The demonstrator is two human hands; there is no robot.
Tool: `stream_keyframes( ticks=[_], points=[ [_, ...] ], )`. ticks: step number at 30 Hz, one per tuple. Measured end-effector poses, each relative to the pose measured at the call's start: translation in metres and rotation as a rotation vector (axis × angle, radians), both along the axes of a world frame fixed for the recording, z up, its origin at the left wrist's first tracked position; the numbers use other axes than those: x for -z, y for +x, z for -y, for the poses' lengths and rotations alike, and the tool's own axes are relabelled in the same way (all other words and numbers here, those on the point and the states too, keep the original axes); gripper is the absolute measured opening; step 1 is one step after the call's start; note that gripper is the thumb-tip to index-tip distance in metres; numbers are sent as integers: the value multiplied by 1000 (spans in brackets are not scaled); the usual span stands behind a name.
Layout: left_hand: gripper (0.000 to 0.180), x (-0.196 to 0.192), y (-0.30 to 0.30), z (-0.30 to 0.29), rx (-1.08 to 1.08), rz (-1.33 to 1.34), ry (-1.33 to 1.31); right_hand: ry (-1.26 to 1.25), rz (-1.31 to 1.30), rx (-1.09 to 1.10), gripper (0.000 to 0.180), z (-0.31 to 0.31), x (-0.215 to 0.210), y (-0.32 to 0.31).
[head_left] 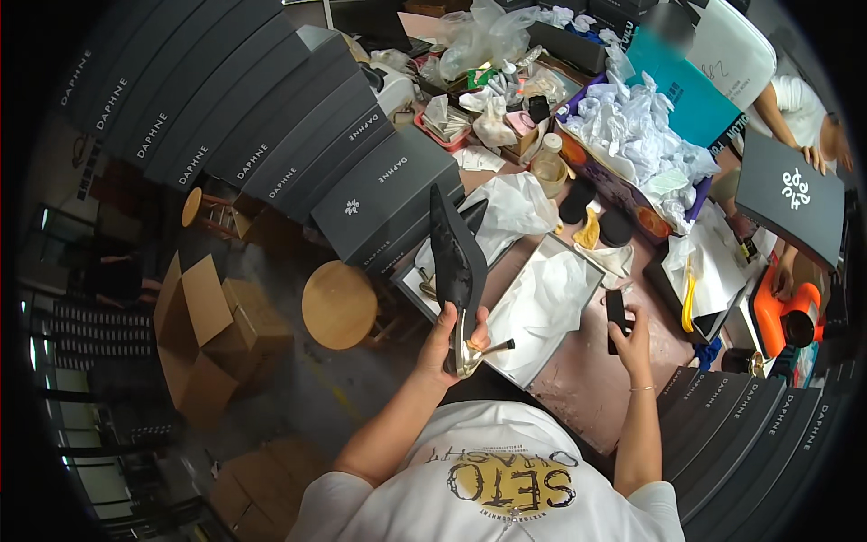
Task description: Packing finished high-heel shoes into boxes with protective wrapping.
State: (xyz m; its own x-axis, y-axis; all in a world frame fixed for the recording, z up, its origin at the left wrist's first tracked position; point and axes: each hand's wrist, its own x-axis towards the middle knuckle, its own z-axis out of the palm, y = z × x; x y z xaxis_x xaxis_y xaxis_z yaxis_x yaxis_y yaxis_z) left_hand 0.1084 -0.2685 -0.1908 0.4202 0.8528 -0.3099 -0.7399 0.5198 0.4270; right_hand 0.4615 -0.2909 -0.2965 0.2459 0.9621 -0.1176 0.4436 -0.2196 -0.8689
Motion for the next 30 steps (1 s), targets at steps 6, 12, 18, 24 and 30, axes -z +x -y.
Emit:
stream_keyframes(
  ticks=[6,12,18,24,30],
  points=[
    [51,1,18,-12,-130,-173,-137,505,110,-411,51,3,-190,-152],
    [36,-27,5,-48,49,111,-110,416,224,-523,42,41,-143,-218],
    [29,-53,-15,-65,49,45,82,689,140,-329,53,19,-188,-216],
    [28,-33,-28,-75,94,138,38,366,344,-413,46,20,-155,-246],
    [30,-48,-24,-65,134,28,-62,711,252,-338,45,-10,-197,-257]
  ],
)
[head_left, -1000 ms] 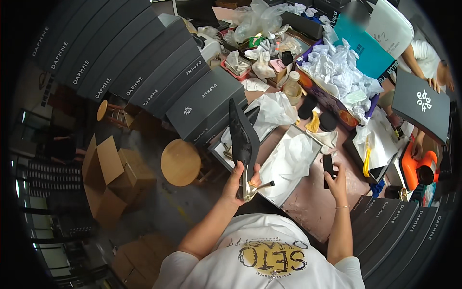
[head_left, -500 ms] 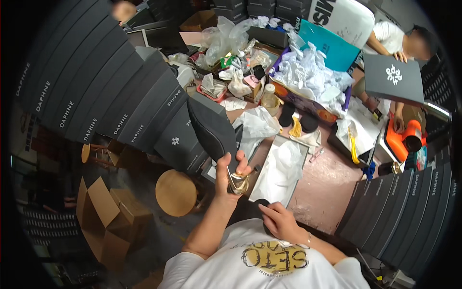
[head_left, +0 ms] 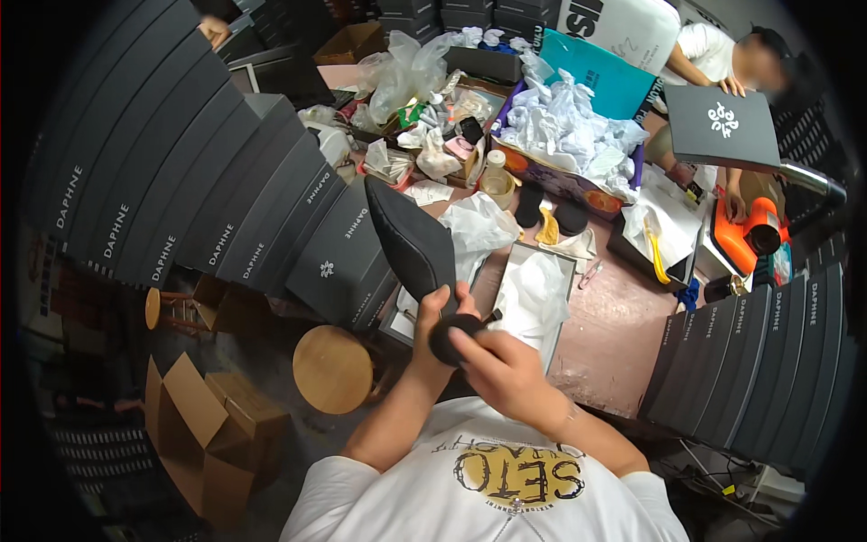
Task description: Packing finished high-heel shoes into boxes with protective wrapping.
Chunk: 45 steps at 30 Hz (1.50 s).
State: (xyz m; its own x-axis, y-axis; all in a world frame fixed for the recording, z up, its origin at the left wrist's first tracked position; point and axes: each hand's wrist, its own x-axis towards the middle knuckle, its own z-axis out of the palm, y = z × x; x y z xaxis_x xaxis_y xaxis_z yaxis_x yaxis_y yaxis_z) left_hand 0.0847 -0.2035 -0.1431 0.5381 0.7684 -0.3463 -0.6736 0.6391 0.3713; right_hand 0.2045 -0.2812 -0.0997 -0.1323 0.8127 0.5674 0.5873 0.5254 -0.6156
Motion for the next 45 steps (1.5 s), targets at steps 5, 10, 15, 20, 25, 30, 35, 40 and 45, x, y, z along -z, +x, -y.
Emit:
stream_keyframes(
  ticks=[5,10,15,20,25,30,35,40,45],
  points=[
    [35,4,-4,-22,-30,523,-120,-253,159,9,48,33,59,17],
    [50,-1,5,-12,36,501,80,-83,-183,130,46,0,3,23],
    [54,36,1,-21,134,717,327,-301,-7,-197,49,29,23,10],
    [56,35,7,-18,128,700,327,-191,-189,-89,47,29,8,40],
    [60,26,26,-1,165,601,384,18,-3,-61,57,-9,24,7],
    [61,48,16,-11,191,636,259,-611,-168,-417,43,49,38,35],
    [64,62,17,-6,250,354,153,-467,-315,13,39,41,33,96],
    [61,143,30,7,182,-1031,680,-639,-335,245,34,51,83,121],
    [79,189,-33,-54,-132,-1674,711,-707,-321,196,35,52,98,107]
  ],
)
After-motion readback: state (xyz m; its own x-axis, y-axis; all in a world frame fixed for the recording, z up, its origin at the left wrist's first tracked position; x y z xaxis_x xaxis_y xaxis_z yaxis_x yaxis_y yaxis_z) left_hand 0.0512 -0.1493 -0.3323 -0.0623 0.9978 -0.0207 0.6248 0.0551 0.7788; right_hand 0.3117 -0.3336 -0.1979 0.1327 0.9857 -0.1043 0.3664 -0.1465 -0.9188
